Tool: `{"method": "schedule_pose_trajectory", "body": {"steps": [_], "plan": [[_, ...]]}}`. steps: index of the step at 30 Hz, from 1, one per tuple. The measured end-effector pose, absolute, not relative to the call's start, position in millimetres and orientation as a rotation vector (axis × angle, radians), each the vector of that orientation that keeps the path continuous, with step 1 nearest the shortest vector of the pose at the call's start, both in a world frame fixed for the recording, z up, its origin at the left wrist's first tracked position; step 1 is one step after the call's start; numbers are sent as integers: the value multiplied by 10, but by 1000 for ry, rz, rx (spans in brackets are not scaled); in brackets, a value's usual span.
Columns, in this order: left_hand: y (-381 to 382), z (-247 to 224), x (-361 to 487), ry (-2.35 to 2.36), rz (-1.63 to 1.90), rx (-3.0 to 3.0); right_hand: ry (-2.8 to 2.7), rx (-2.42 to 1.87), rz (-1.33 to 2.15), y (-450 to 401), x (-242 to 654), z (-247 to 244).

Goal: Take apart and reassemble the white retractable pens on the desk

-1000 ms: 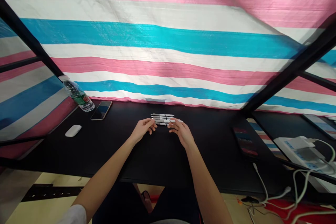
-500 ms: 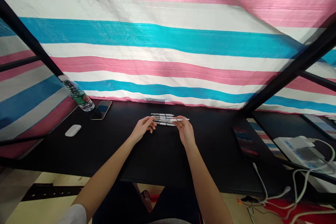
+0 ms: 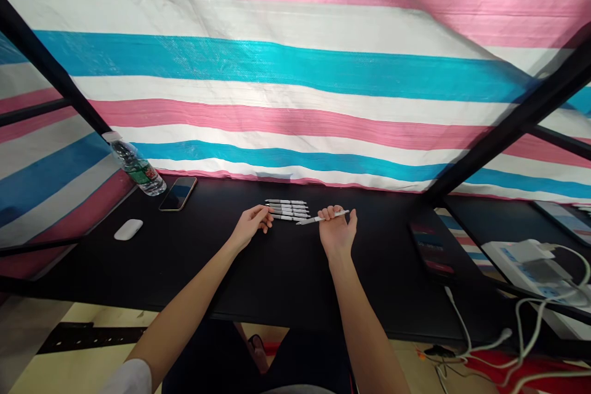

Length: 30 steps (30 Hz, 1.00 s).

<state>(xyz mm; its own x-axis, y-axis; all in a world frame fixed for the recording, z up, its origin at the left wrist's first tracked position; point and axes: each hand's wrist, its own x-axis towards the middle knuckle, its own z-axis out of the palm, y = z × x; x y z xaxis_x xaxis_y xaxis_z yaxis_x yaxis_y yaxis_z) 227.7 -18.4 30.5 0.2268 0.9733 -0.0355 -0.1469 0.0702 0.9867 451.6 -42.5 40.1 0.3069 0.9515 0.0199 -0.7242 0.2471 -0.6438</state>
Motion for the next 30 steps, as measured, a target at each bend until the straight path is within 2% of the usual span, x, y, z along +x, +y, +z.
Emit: {"method": "schedule_pose_trajectory", "body": {"steps": [13,19,24,27,30], "plan": [[-184,305,2283,957,1042,1200,-384,-507,1202,-417,4552,398],[-236,296,2316,946,959,1457,-479,-422,1396,-485,4422,474],[-330,310,2362,841,842,1690,-657,-519,1501,-507,4261,444],[-310,285,2346,922,864,1813,-793,-634,1434,-465,4257,375],[-256,259,2297,1020,891,1991,-978,-934,1162,-419,4313,289]]}}
